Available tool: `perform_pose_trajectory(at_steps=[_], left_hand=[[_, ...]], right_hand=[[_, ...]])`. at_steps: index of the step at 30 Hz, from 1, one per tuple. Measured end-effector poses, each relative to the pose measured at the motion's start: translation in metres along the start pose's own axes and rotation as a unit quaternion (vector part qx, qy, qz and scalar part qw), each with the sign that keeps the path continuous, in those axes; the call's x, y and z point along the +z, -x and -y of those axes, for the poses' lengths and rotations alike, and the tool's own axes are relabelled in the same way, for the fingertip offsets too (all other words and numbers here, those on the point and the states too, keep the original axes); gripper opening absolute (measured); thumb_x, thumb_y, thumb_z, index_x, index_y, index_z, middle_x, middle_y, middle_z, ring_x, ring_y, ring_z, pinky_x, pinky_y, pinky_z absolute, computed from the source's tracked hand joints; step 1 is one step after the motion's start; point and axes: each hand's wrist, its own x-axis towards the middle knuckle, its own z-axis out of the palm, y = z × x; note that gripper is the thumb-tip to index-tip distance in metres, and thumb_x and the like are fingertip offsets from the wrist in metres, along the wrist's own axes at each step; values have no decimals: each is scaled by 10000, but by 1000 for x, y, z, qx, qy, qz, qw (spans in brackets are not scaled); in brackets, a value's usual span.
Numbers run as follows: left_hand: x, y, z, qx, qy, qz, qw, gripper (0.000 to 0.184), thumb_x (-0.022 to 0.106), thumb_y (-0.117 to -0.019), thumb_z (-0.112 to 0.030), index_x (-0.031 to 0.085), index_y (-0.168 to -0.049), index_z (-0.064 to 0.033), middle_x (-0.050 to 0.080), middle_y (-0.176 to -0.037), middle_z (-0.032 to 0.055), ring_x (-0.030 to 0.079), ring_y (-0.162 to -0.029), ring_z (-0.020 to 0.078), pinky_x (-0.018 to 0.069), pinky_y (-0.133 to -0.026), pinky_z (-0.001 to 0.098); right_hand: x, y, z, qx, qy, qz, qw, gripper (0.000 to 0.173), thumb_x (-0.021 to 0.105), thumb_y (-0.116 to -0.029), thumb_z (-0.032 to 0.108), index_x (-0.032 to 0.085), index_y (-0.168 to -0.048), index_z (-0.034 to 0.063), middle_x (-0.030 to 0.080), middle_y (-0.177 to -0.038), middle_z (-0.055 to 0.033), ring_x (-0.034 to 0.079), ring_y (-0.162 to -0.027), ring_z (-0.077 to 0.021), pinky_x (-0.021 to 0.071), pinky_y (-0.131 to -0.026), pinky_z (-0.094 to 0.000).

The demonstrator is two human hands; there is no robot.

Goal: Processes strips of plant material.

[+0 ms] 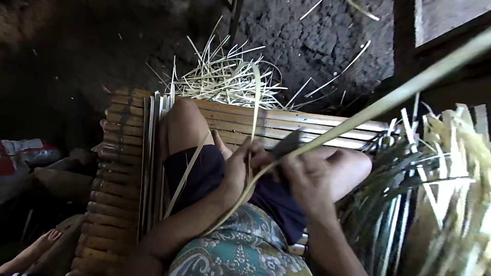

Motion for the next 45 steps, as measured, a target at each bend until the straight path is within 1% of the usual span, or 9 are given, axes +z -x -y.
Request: perform_pose_trajectory(at_steps=[6, 12, 20, 23, 27, 31, 38, 40, 45], left_hand=[[-24, -27, -18, 61, 134, -176, 973, 491, 170, -1118, -382, 490, -783, -221, 422, -540, -106, 466, -483, 39, 446, -541, 187], [-13, -1, 14, -41, -49, 95, 993, 455, 235, -1111, -343, 605, -918, -160, 626, -770, -43, 610, -699, 49, 530, -682, 213], [-37, -43, -6, -3, 197, -160, 967, 539, 136, -1109, -418, 487, -743, -235, 448, -524, -117, 467, -465, 22, 433, -503, 180], [-46, -33, 2, -2, 160, -50, 986, 543, 163, -1102, -486, 561, -818, -251, 532, -599, -106, 560, -570, 35, 510, -613, 204], [-33, -5, 4, -78, 48, 92, 992, 488, 225, -1105, -451, 602, -883, -234, 605, -726, -83, 582, -646, 4, 502, -619, 157], [-47, -18, 5, -27, 128, 90, 987, 488, 238, -1115, -427, 552, -802, -222, 536, -657, -86, 549, -586, 9, 477, -574, 153], [-55, -30, 4, -32, 130, -25, 991, 461, 232, -1103, -476, 534, -850, -238, 442, -565, -112, 459, -491, 13, 438, -532, 165], [-55, -19, 11, -66, 78, 61, 993, 430, 287, -1098, -479, 611, -925, -255, 572, -678, -100, 576, -588, 0, 506, -577, 152], [-36, -11, 0, -97, 35, -112, 988, 487, 312, -1095, -482, 577, -805, -194, 553, -620, -60, 545, -519, 15, 478, -491, 161]], right_hand=[[-13, 42, 20, -61, -122, 162, 977, 387, 466, -1085, 425, 631, -874, 146, 593, -750, 87, 559, -711, 67, 461, -644, -114], [-21, 7, -5, -5, 70, -70, 995, 284, 578, -1021, 424, 662, -895, 184, 629, -700, 186, 593, -599, 81, 536, -557, -146], [11, 38, 13, -154, 67, 98, 981, 422, 509, -1072, 418, 635, -890, 59, 629, -763, -26, 612, -735, -7, 504, -691, -152], [6, 31, 21, -199, 124, 77, 969, 359, 530, -1068, 389, 646, -920, 83, 653, -799, -21, 630, -766, -20, 515, -729, -149], [6, -1, -2, -91, 225, -79, 967, 428, 703, -955, 384, 665, -821, -21, 633, -696, -64, 606, -628, -69, 497, -579, -247], [40, 16, -14, -61, 153, -3, 986, 379, 653, -986, 332, 678, -813, -5, 627, -641, -40, 593, -559, -71, 511, -521, -256], [30, 37, 8, -208, 193, 55, 957, 425, 532, -1062, 405, 656, -838, 64, 665, -719, -54, 638, -666, -93, 515, -626, -209], [27, 16, 0, -183, 274, -30, 943, 390, 667, -974, 360, 682, -803, 10, 668, -675, -105, 648, -588, -172, 521, -533, -308], [37, -3, -17, -31, 222, -22, 974, 362, 761, -918, 329, 677, -930, -24, 659, -727, -98, 645, -613, -170, 553, -557, -373]])
